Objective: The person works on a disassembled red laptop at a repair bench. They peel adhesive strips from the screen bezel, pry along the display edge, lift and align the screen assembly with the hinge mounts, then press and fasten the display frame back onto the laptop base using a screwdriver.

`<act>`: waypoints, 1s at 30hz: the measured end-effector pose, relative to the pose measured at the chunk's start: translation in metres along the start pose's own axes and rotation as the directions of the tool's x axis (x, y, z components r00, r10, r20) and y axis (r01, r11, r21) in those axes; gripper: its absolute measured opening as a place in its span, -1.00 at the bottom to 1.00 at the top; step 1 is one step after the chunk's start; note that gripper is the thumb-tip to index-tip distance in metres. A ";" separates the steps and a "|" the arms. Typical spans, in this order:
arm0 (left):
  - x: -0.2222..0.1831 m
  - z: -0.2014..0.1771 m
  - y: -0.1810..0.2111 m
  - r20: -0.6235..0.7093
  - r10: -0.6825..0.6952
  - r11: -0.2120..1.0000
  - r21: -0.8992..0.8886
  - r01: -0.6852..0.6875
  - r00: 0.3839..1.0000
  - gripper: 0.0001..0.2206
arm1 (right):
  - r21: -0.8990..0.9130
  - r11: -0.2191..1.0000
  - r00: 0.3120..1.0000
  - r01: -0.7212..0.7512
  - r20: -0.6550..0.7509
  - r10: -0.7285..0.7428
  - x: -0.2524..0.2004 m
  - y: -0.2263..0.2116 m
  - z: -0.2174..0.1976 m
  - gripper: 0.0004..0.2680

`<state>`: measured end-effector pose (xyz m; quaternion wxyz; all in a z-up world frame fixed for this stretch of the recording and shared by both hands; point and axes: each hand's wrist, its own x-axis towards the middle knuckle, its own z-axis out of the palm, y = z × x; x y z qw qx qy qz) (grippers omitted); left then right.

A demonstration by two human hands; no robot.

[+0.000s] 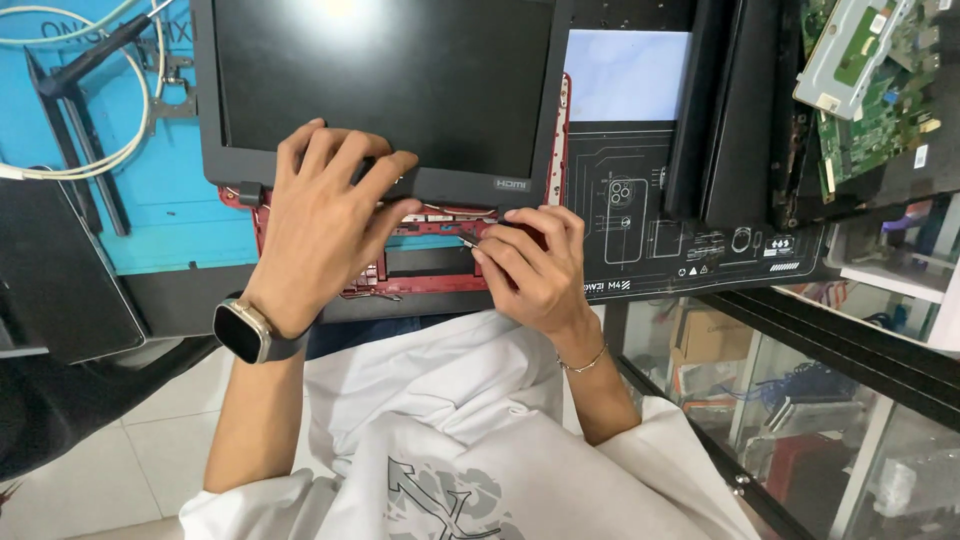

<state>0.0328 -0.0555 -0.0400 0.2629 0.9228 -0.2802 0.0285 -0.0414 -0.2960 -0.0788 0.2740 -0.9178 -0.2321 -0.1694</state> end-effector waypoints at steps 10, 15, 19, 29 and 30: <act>0.002 0.009 -0.001 0.074 -0.020 0.999 0.045 0.017 0.997 -0.78 | -0.022 1.000 1.000 -0.023 -0.017 0.022 -0.002 -0.003 0.007 -0.80; 0.009 -0.007 0.011 0.091 0.021 0.999 -0.052 -0.017 0.996 -0.60 | -0.050 0.998 0.999 -0.038 -0.008 0.038 -0.002 -0.005 0.005 -0.78; 0.006 -0.004 0.008 0.139 0.011 1.000 -0.011 -0.009 0.990 -0.61 | -0.056 0.997 0.999 -0.050 0.000 0.050 -0.005 -0.005 0.009 -0.76; 0.007 -0.001 0.015 0.155 0.015 0.992 0.125 -0.035 0.988 -0.56 | -0.084 0.975 0.978 -0.206 0.022 0.208 -0.008 -0.013 0.009 -0.67; 0.006 0.000 0.016 0.144 0.018 0.992 0.122 -0.036 0.989 -0.60 | -0.083 0.973 0.975 -0.217 0.029 0.220 -0.009 -0.013 0.010 -0.66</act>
